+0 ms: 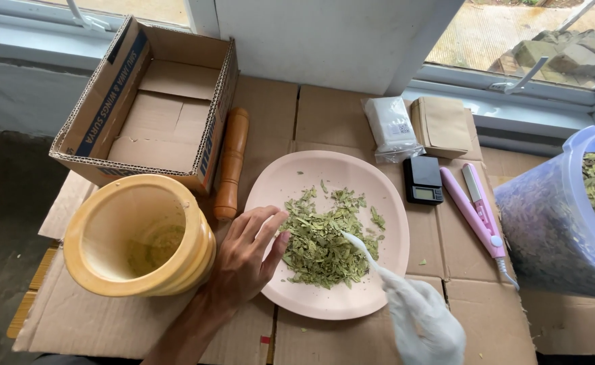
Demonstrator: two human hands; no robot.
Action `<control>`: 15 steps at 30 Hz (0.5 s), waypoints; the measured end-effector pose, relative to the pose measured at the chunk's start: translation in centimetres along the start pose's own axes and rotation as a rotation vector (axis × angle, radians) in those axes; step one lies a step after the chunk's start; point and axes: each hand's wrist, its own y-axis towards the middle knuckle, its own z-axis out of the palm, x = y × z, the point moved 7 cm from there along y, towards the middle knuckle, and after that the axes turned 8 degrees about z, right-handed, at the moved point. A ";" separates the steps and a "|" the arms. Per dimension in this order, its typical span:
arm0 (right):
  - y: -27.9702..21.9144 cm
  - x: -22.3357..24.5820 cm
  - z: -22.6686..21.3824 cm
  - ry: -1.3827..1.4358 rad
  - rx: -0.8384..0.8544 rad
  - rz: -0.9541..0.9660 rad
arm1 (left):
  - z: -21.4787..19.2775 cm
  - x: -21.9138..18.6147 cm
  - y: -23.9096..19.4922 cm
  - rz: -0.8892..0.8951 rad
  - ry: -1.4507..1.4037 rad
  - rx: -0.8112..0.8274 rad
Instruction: The person uses a wooden pestle to grind dried green leaves in a mortar. They then pour the ground leaves onto a pink plate and use a white plastic spoon to spread and mix the contents.
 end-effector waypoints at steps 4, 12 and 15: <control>0.6 -0.7 0.4 0.255 -0.005 0.180 | 0.0 -0.1 0.0 0.011 -0.007 -0.005; 2.1 0.0 1.0 -0.017 -0.034 -0.047 | 0.0 0.2 0.0 -0.009 -0.038 -0.016; -0.9 -8.0 6.2 1.132 -0.060 0.937 | 0.1 0.1 0.0 -0.001 -0.026 -0.003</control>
